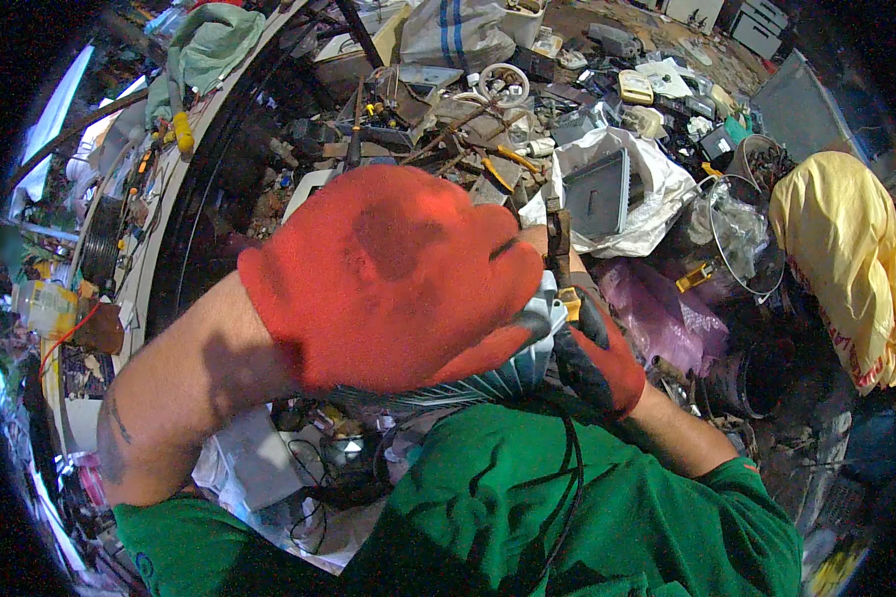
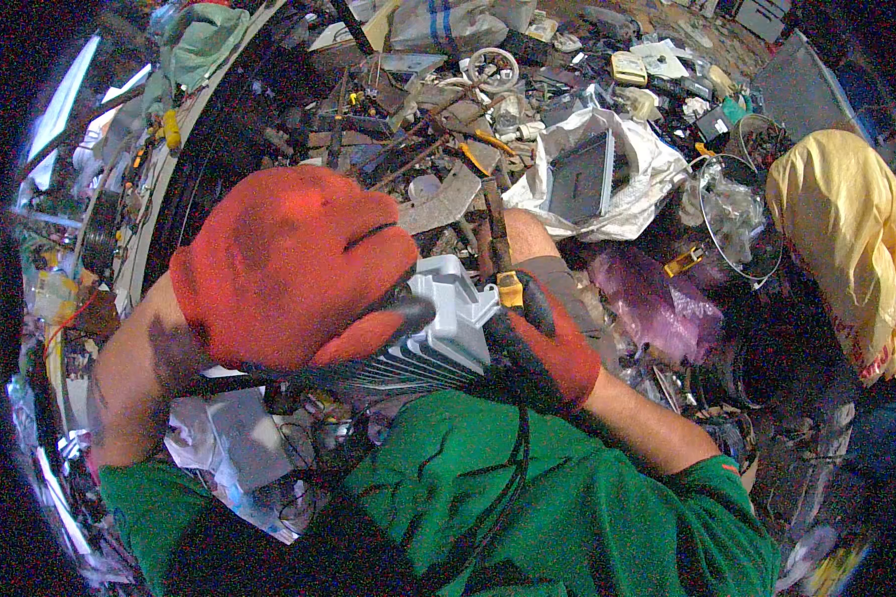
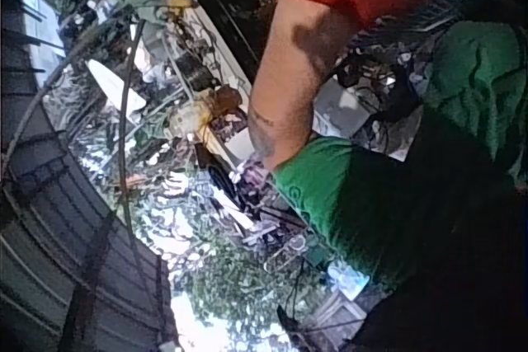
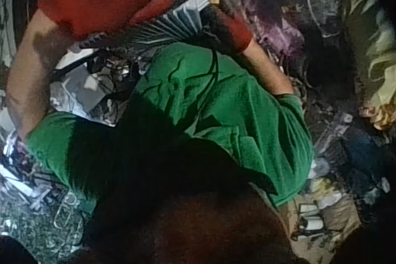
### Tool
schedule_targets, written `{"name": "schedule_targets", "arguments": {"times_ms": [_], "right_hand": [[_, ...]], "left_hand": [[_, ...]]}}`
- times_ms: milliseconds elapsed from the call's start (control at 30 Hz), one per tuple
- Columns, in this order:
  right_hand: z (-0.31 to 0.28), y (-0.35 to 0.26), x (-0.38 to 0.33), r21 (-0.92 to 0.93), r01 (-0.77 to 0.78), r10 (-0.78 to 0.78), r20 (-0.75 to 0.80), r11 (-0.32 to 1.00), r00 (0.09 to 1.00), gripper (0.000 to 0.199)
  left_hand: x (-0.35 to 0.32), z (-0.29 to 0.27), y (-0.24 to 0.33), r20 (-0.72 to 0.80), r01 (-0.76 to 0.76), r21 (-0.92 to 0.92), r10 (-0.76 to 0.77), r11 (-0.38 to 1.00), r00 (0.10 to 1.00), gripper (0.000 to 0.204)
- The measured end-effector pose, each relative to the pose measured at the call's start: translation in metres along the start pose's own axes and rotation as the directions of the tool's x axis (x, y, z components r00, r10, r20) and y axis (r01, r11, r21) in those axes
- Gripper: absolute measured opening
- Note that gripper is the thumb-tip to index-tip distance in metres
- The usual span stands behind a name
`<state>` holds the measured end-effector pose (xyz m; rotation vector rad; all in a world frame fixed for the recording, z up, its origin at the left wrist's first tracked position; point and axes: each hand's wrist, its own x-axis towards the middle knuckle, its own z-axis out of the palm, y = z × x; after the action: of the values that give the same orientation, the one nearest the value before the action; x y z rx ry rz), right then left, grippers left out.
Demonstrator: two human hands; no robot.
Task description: The person uses pliers to unscrew and remove connectors from a silver metal enclosure while sitting on the floor. They open the enclosure and manipulate internal wiring and components.
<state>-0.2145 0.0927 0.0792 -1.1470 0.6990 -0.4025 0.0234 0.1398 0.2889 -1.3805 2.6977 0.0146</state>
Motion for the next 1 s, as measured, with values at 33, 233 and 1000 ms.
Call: {"name": "schedule_targets", "arguments": {"times_ms": [33,233,1000], "right_hand": [[0.001,0.002,0.0,-0.036,0.071,-0.071,0.006,0.997,0.997,0.049],[-0.011,0.003,0.007,0.133,0.013,-0.03,0.128,0.991,0.991,0.043],[-0.001,0.006,0.005,0.223,0.007,-0.014,0.028,0.975,0.999,0.047]], "left_hand": [[0.002,-0.003,0.002,0.065,0.085,-0.067,-0.08,0.994,0.995,0.037],[0.003,0.003,-0.009,-0.045,0.114,-0.304,-0.134,0.946,0.99,0.047],[-0.01,0.014,-0.027,-0.216,-0.191,-0.354,0.118,0.915,0.969,0.054]]}}
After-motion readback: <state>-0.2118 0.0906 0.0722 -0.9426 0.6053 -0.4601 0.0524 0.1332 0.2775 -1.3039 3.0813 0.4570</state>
